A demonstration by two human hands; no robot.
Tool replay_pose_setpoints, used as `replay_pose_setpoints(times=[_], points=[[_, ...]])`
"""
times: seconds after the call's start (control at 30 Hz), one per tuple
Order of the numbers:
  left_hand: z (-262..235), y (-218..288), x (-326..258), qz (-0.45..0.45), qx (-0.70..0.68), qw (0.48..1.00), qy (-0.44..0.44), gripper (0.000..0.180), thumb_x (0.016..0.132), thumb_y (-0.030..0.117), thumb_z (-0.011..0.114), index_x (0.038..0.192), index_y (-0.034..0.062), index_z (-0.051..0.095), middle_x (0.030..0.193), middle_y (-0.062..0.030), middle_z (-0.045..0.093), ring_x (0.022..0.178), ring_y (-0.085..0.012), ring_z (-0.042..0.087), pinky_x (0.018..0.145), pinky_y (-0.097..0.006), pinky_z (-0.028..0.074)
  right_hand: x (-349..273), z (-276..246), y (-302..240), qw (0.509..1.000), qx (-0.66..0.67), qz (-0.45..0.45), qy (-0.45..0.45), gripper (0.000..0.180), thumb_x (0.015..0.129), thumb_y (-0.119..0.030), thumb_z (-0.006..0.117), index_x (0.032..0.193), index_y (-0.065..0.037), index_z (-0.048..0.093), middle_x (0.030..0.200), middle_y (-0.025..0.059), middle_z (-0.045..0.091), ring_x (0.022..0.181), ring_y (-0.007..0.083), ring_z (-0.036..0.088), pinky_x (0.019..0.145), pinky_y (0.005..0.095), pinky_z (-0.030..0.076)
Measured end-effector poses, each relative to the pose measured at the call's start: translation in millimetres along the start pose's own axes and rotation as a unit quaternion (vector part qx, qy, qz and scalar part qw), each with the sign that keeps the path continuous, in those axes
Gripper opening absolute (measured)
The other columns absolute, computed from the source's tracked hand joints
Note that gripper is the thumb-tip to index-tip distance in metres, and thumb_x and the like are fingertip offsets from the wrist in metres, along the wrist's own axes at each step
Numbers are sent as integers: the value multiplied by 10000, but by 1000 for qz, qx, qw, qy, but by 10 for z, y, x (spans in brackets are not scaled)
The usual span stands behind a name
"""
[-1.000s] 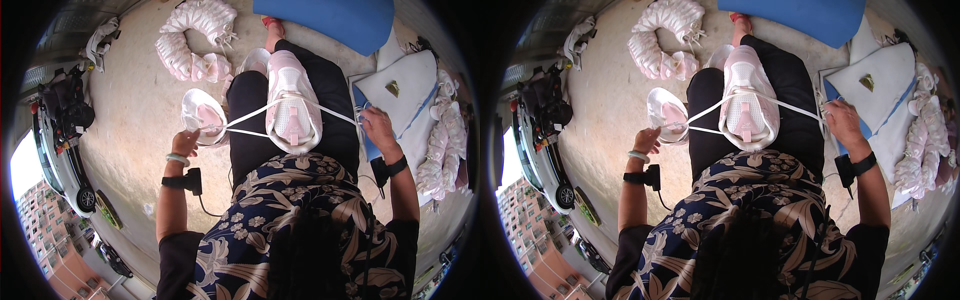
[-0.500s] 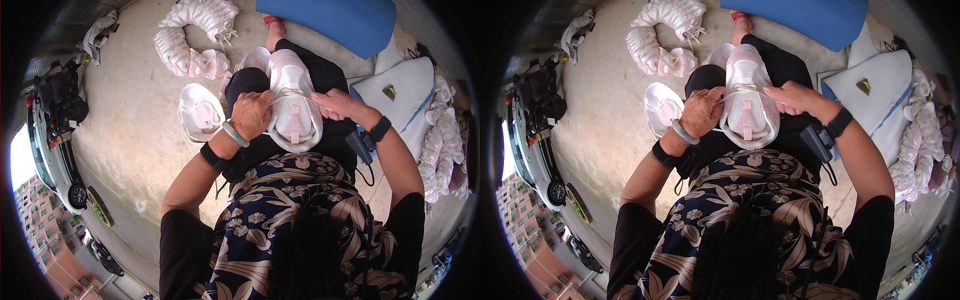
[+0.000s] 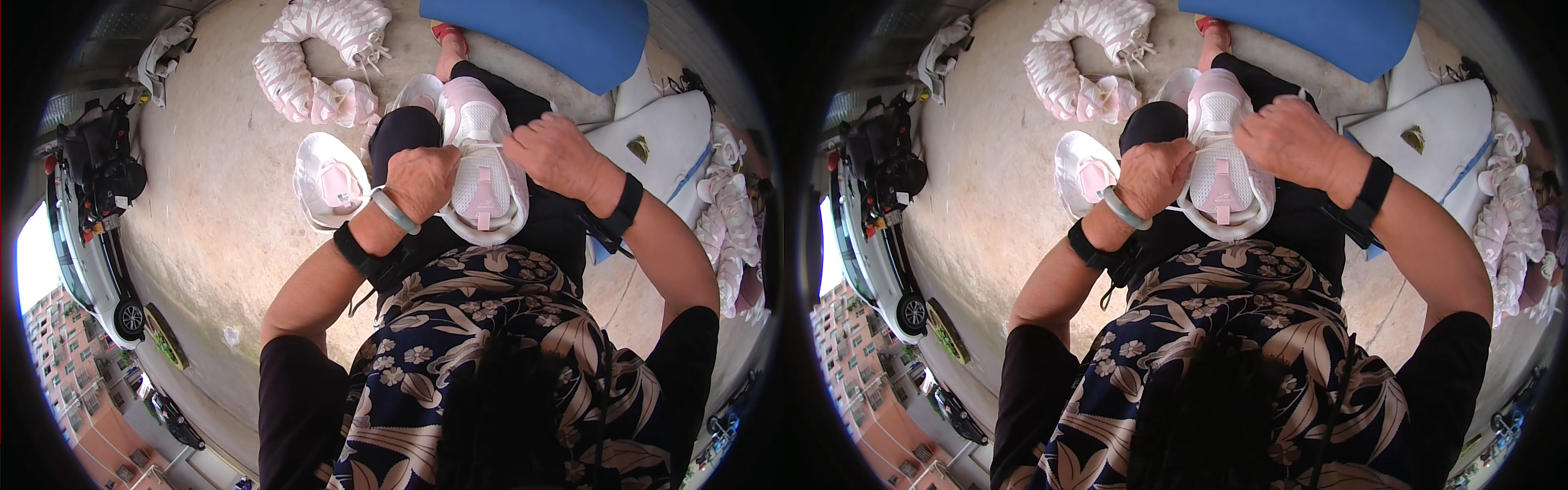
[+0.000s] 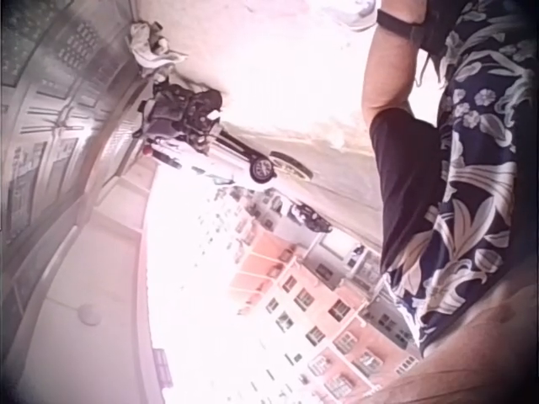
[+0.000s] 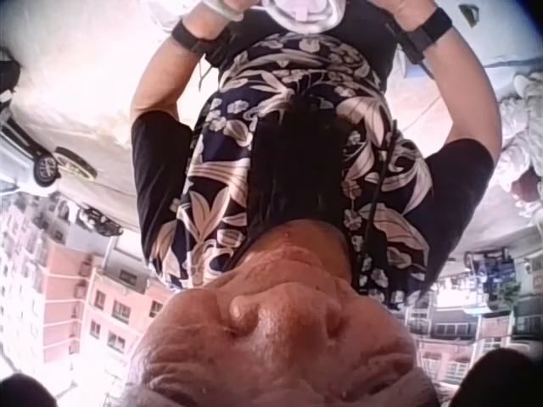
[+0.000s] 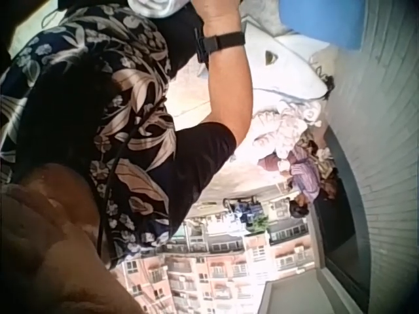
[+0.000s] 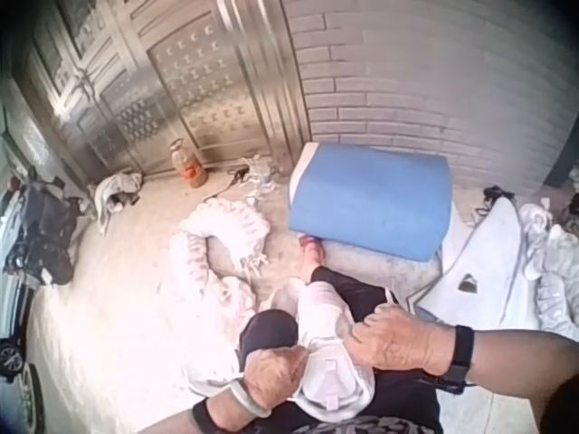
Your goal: The recorder is threading laces into a white sneaker upper.
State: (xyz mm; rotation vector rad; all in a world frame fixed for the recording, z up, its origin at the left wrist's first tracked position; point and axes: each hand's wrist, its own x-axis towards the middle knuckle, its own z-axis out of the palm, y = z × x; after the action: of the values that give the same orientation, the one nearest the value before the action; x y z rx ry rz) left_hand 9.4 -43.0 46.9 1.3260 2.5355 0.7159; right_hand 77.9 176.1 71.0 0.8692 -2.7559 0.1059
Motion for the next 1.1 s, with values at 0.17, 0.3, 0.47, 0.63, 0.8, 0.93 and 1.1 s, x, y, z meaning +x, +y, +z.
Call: replay_pose_setpoints(times=[0.17,0.3,0.47,0.63,0.8,0.93,1.1], points=[[37,-42,-78,74,154,985,10,69,713,101,567,774,76,547,621,-91,569,570,-282,597,505,-377,483,-401,218,-262,997,26,66,-11,106,729,-146,517,814,-85,532,660,20,493,591,173,541,580,313,424],[38,-49,-79,59,165,984,9,95,728,100,560,816,77,533,612,-97,560,572,-291,597,490,-383,480,-427,356,-380,989,30,143,30,166,738,-136,513,890,-74,539,678,29,517,608,175,564,584,310,436],[29,-64,-27,-31,70,997,-15,40,791,96,540,817,72,522,624,-141,563,600,-335,581,494,-388,467,-434,431,-488,978,46,201,32,164,741,-131,516,891,-65,531,670,40,539,598,187,583,578,316,445],[-84,-279,-198,25,124,988,-84,46,804,90,545,845,75,534,665,-137,590,616,-327,588,502,-388,460,-764,328,-504,969,115,219,12,148,742,-80,511,886,-55,531,656,65,523,609,231,556,630,332,417],[-430,-675,-621,56,82,995,-11,33,774,81,531,744,92,527,612,-107,565,548,-298,573,487,-391,448,-1836,196,-475,955,106,275,10,164,734,-21,520,889,-34,571,704,88,547,658,251,553,673,358,407],[-825,-1146,-1107,-37,133,990,-16,68,815,129,537,754,97,544,633,-125,573,564,-328,568,497,-403,447,-3175,32,-483,923,21,383,-36,187,779,-7,514,953,-23,581,810,135,595,748,298,570,686,371,425],[-1348,-1801,-1761,-242,221,944,23,82,845,202,556,820,130,583,626,-156,576,604,-354,582,496,-412,435,-4525,-301,-510,867,-48,491,-63,190,834,-32,509,1016,-25,563,898,167,608,779,344,572,693,409,449]])
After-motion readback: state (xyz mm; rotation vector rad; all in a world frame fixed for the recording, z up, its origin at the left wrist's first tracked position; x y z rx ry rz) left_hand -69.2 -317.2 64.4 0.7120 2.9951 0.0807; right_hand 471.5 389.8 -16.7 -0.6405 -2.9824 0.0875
